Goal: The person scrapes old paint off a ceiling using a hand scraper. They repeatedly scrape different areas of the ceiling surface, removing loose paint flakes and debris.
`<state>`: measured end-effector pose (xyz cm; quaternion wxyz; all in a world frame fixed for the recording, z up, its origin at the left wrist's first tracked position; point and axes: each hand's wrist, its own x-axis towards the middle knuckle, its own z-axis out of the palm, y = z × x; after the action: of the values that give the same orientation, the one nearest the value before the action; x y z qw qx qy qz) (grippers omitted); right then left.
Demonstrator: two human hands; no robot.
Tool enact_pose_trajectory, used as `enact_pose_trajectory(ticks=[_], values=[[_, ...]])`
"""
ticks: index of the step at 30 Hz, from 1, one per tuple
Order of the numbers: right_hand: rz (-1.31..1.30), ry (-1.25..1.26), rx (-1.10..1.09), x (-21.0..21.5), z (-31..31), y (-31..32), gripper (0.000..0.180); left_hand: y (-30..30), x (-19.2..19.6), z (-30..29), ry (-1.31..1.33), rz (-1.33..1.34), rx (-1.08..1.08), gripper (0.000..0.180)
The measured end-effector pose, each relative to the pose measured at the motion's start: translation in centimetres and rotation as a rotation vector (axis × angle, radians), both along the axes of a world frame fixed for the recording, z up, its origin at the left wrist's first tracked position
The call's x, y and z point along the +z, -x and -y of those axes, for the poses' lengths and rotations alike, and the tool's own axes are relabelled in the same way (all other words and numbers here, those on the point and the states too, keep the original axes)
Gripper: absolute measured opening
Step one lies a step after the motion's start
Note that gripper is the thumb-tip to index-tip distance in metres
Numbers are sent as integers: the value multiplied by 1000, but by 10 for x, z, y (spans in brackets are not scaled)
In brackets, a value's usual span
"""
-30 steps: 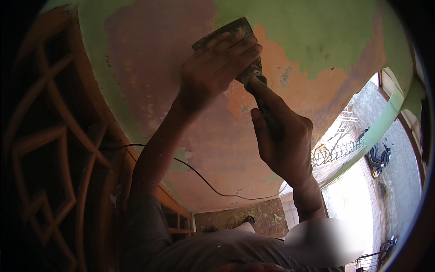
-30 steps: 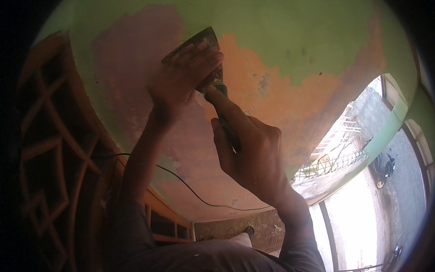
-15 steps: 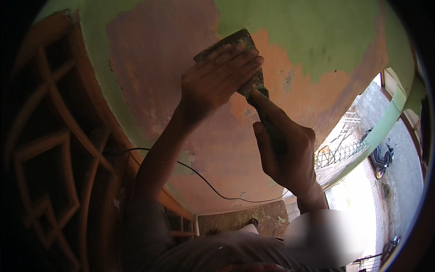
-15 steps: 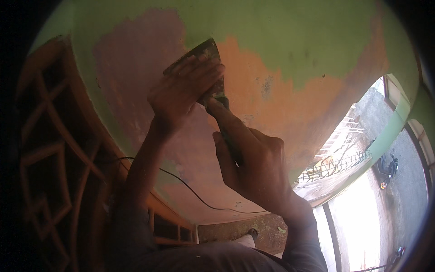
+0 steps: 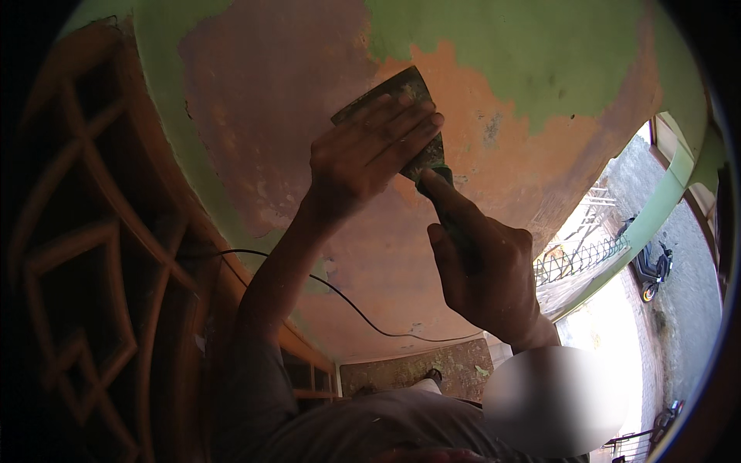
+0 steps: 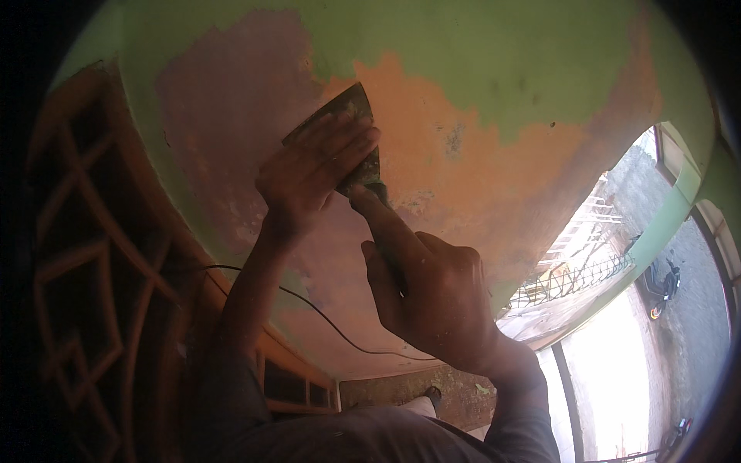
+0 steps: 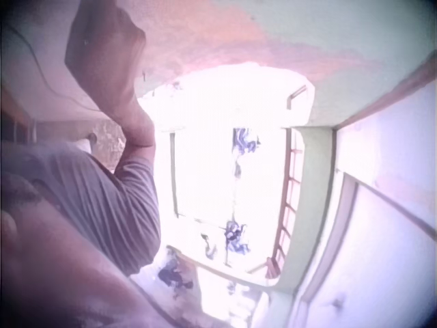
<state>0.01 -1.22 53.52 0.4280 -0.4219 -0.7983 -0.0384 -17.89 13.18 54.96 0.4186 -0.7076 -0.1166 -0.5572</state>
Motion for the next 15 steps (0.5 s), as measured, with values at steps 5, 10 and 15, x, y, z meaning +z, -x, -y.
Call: enact_pose_trajectory(ticks=[5, 10, 15], values=[[53, -58, -16, 3, -4, 5, 51, 2, 3, -2, 2, 20, -17, 30], [54, -52, -16, -1, -9, 7, 50, 4, 0, -9, -47, 2, 4, 31], [10, -74, 11, 0, -10, 2, 47, -1, -2, -4, -29, 14, 5, 31]])
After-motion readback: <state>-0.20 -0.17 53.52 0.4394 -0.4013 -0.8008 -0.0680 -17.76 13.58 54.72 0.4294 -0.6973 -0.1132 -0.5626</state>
